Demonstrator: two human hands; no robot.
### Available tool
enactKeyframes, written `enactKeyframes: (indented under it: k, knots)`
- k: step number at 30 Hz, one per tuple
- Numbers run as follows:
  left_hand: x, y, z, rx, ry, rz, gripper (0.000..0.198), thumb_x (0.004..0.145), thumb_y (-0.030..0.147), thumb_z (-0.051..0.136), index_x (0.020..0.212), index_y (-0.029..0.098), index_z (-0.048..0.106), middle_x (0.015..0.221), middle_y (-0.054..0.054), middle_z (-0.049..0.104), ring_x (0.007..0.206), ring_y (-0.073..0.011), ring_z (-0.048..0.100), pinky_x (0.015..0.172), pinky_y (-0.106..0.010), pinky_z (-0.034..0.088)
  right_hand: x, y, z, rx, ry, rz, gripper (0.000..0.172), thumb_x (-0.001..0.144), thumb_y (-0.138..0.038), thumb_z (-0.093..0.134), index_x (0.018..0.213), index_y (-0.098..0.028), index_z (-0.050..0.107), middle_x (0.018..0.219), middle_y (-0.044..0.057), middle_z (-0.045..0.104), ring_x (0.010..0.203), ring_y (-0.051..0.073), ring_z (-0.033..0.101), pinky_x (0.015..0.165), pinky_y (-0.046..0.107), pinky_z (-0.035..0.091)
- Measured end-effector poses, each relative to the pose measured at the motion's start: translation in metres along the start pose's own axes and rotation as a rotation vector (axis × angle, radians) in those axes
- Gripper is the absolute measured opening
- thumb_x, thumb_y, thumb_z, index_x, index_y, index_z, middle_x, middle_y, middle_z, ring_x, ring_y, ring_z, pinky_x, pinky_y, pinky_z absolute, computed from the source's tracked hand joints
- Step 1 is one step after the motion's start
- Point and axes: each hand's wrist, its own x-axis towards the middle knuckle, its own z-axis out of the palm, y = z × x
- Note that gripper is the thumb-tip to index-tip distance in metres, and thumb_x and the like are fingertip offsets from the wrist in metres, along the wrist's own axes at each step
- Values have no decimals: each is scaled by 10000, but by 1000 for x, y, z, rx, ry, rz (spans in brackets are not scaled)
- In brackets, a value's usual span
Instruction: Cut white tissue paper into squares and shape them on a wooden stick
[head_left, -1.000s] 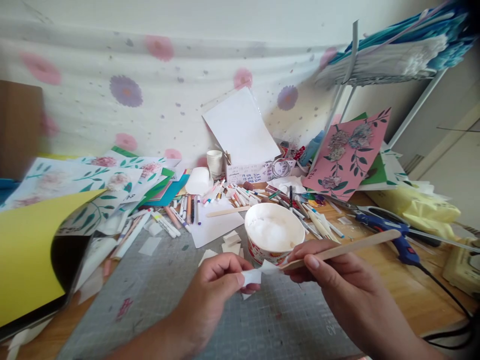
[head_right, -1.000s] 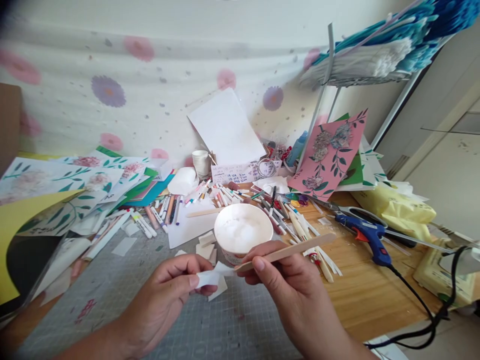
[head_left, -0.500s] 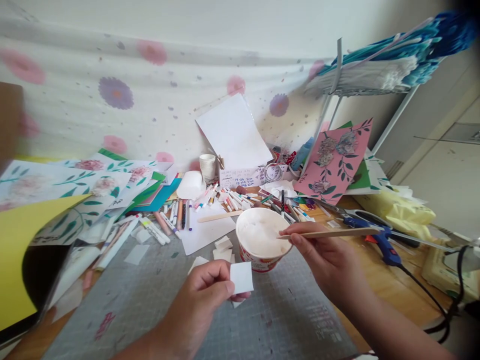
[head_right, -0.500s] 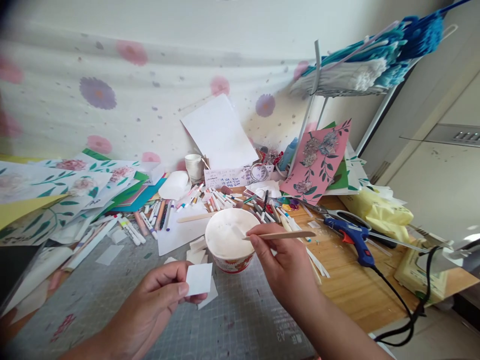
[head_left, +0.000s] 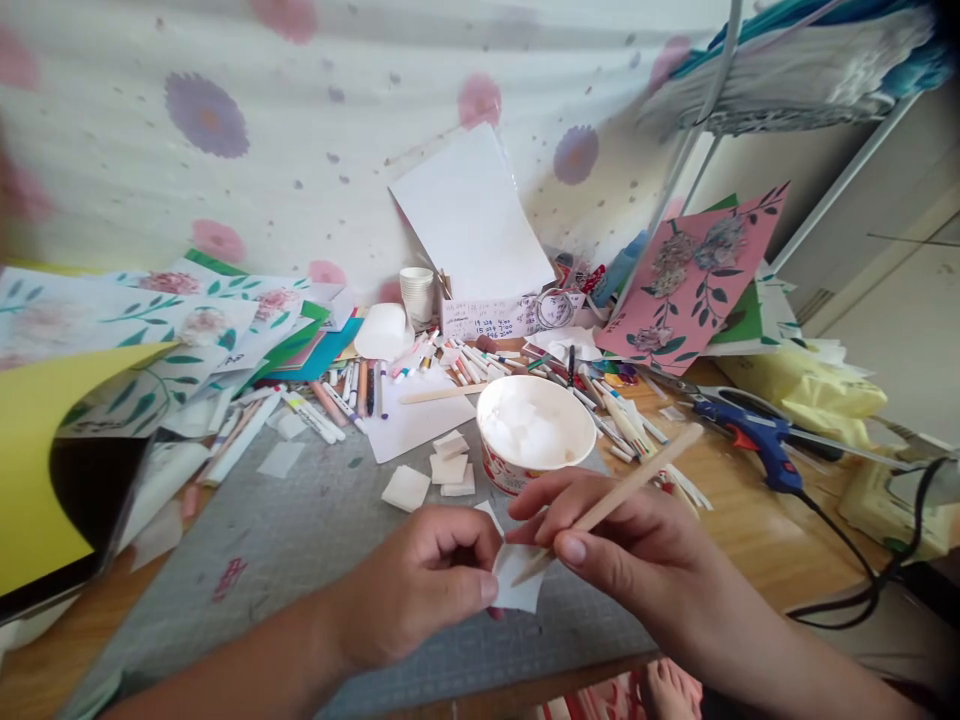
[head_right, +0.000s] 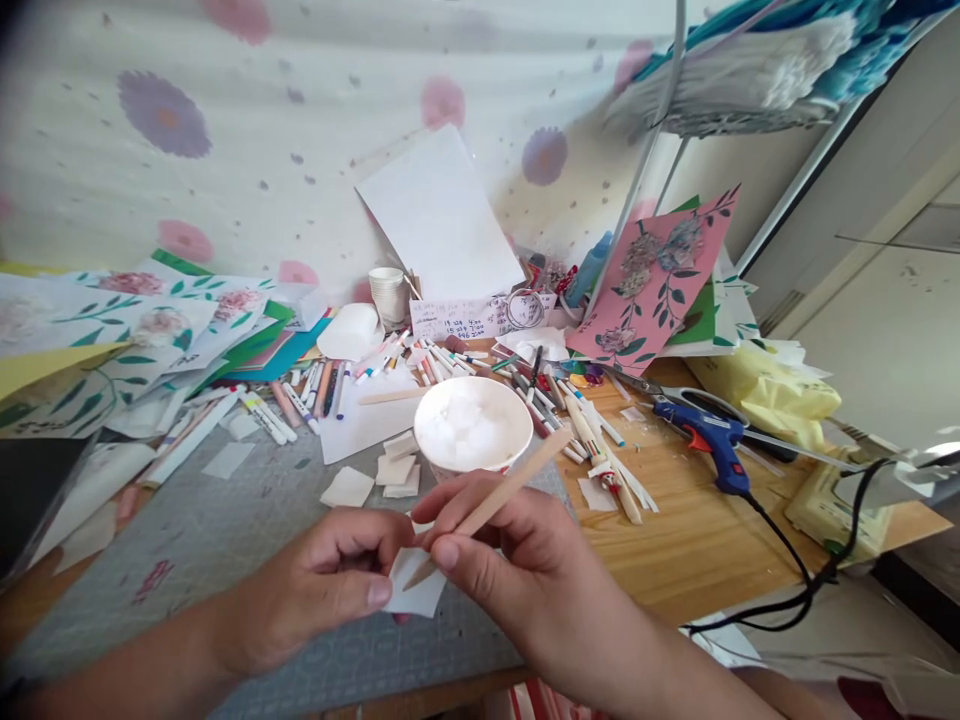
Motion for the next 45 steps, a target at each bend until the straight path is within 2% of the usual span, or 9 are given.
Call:
enactKeyframes:
  k: [7,10,13,17,22,26,32,38,45]
  knots:
    - [1,-1,7,-155,37,91,272,734,343,723,923,184,610,835,-2,613,785,-145,556,702,-247,407,-4,10,6,24,167,-120,139,880,-188,594,869,-270,707,874,12,697,903,187,640,761,293,529]
    - [1,-3,11,-178,99,76,235,744,319,732,880,183,598,840,-7,645,805,-156,607,742,-271,439,-6,15,12,36,226,-158,155,879,-176,593,897,-277,709,880,8,697,927,187,630,793,293,528]
    - [1,-5,9,-115,218,121,159,817,291,662,769,164,580,751,-10,662,729,-145,626,709,-266,457,-6,20,14,44,249,-163,162,887,-178,589,917,-290,703,909,0,697,961,176,617,835,283,514]
    - [2,-4,7,-78,270,129,162,813,277,653,751,177,543,717,1,653,688,-147,621,673,-268,469,-6,21,12,52,218,-159,154,901,-205,579,927,-306,693,938,-9,692,979,168,617,838,269,512]
    - [1,-1,8,276,360,188,64,784,215,631,743,177,599,656,16,565,607,-127,512,564,-233,399,-7,14,9,-73,189,-223,179,899,-180,570,931,-305,694,962,2,701,997,188,627,859,304,510]
    - [0,2,6,369,328,239,78,806,220,611,754,178,651,674,2,553,635,-137,497,583,-242,388,-8,10,9,-227,200,-254,219,865,-121,590,954,-286,703,930,14,719,949,191,651,817,283,527]
    - [0,-2,3,118,263,302,78,828,251,634,790,216,692,908,-25,616,858,-174,563,758,-269,429,-10,10,9,-223,171,-279,261,855,-90,588,964,-302,696,929,-10,721,931,165,659,830,255,524]
    - [-2,-2,6,59,330,199,75,777,289,704,758,216,710,680,17,615,637,-108,516,585,-204,397,-14,9,5,-139,150,-246,201,887,-163,576,967,-314,681,936,-5,718,945,174,642,826,274,522]
    - [-3,0,6,110,294,203,108,754,286,717,707,190,706,655,5,595,621,-115,507,562,-210,387,-14,11,3,-84,162,-220,203,907,-188,555,980,-334,675,944,-17,713,988,180,622,887,282,490]
